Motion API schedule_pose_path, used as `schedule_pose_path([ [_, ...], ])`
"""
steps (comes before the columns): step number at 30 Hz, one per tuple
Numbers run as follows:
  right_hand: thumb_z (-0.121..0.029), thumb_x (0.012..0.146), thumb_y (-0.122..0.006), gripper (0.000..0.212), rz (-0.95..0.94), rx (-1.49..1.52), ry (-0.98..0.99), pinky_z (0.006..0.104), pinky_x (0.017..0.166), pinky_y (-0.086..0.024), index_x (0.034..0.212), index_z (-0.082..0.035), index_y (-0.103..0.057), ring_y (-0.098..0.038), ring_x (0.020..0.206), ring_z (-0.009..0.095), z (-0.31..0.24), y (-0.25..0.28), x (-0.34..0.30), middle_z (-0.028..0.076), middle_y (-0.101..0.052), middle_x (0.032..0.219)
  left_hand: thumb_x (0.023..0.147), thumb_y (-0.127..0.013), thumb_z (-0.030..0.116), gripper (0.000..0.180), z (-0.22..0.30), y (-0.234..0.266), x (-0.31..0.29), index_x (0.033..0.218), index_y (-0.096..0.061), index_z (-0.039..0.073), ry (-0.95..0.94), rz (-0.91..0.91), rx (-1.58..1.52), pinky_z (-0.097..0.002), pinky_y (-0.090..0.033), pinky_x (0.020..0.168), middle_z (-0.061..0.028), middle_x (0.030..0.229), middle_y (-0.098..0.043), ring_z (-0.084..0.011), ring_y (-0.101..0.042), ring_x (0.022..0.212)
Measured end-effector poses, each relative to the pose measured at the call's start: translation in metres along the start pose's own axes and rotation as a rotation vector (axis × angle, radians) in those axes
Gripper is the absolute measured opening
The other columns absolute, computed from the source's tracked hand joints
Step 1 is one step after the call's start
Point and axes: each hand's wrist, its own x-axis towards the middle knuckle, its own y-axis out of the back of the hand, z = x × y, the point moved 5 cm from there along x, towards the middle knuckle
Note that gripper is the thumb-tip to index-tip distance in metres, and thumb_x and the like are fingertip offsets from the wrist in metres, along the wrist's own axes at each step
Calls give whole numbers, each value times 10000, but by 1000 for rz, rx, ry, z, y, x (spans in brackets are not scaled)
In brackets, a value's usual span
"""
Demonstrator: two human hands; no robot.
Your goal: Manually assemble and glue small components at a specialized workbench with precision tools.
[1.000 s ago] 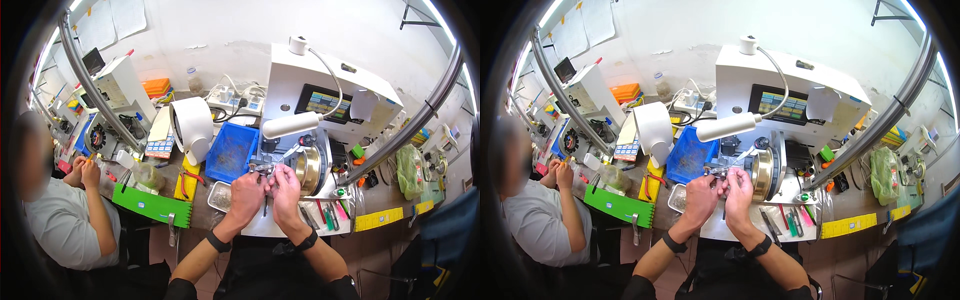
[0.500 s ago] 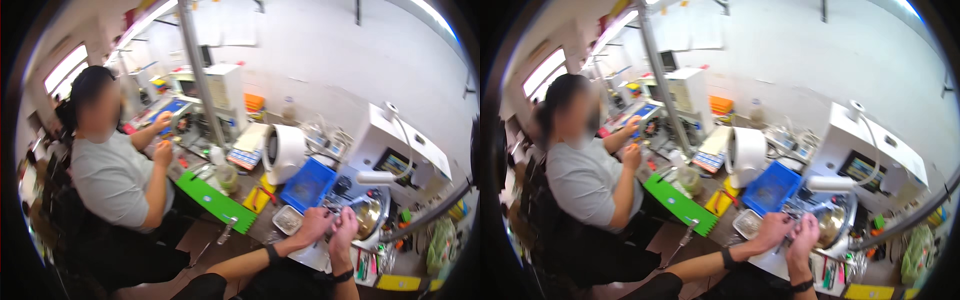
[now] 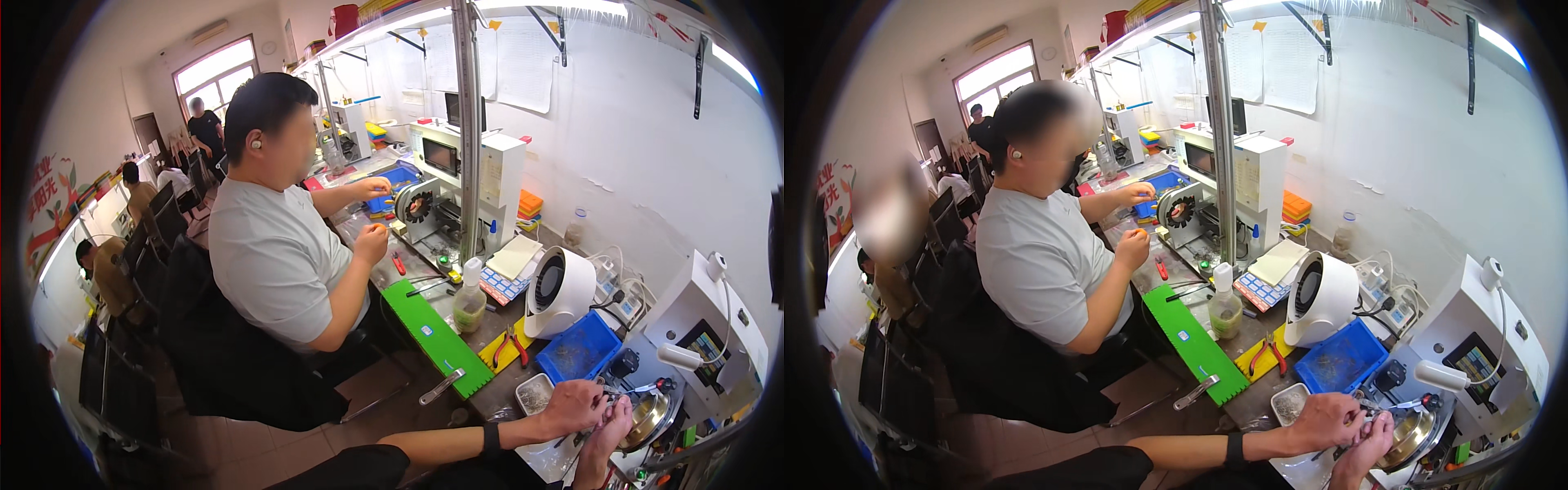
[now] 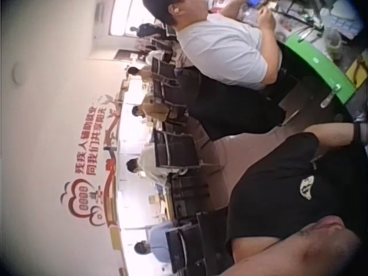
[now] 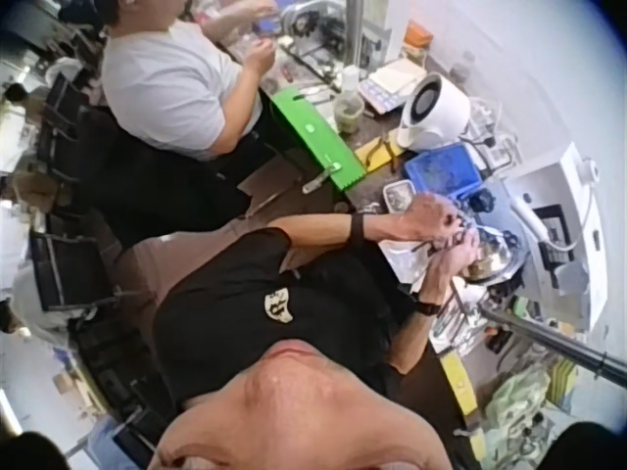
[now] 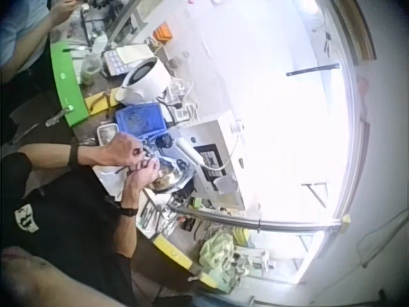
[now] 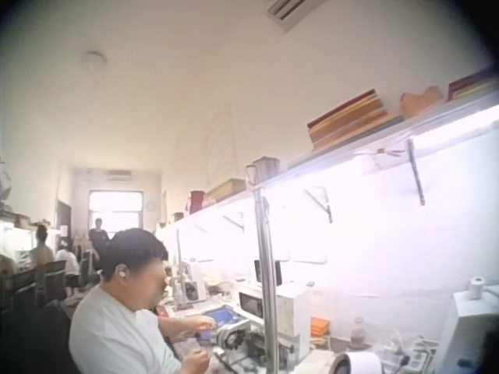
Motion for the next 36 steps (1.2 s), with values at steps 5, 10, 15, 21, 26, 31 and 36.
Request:
schedule_pose_path([
  [5,-192,1069,-452,155,-38,-40,58,193,447,-297,989,-116,-561,-393,531,6,0,2,4,-67,-472,697,822,-703,164,129,21,8,20,876,-689,48,-165,164,-128,-354,-476,805,-96,962,-600,-264,-573,940],
  [10,-160,1054,-461,123,25,-40,22,189,446,-294,1048,-106,-571,-393,521,4,-2,-2,0,-77,-480,703,789,-698,130,102,15,-14,35,832,-683,39,-139,-1,-206,-375,-406,894,-88,1016,-569,-268,-532,1003],
  [15,-142,1044,-467,111,38,15,14,176,447,-300,1041,-109,-573,-389,522,-5,3,3,1,-79,-474,703,773,-683,109,79,12,-15,37,812,-674,41,-127,-26,-246,-374,-404,890,-89,1017,-563,-272,-532,998],
  [21,-155,1045,-457,145,36,-9,36,172,464,-286,989,-110,-583,-400,546,-5,-7,1,-3,-77,-491,717,775,-674,111,64,14,-24,36,793,-654,53,-190,-14,-260,-390,-405,861,-90,1004,-549,-280,-532,988],
  [26,-110,1016,-459,226,-74,-93,154,240,740,-494,1095,-40,-659,-623,870,90,-9,-1,-3,23,-656,982,757,-649,151,95,23,-17,38,785,-626,64,-441,6,-19,-417,-418,799,-109,989,-555,-302,-555,945],
  [31,-228,1030,-513,206,-5,-59,-166,264,625,-468,1148,-88,-607,-557,773,94,-12,-2,-51,12,-607,957,744,-655,93,81,18,-12,45,800,-603,68,-325,-68,-43,-416,-412,820,-106,1020,-557,-301,-529,956],
  [36,-46,927,-657,140,-190,-619,240,241,590,-443,1050,-18,-596,-526,671,95,-103,-17,-92,19,-573,859,745,-639,27,61,24,-17,47,799,-615,45,-291,-77,-114,-413,-421,850,-106,1010,-559,-310,-529,954],
])
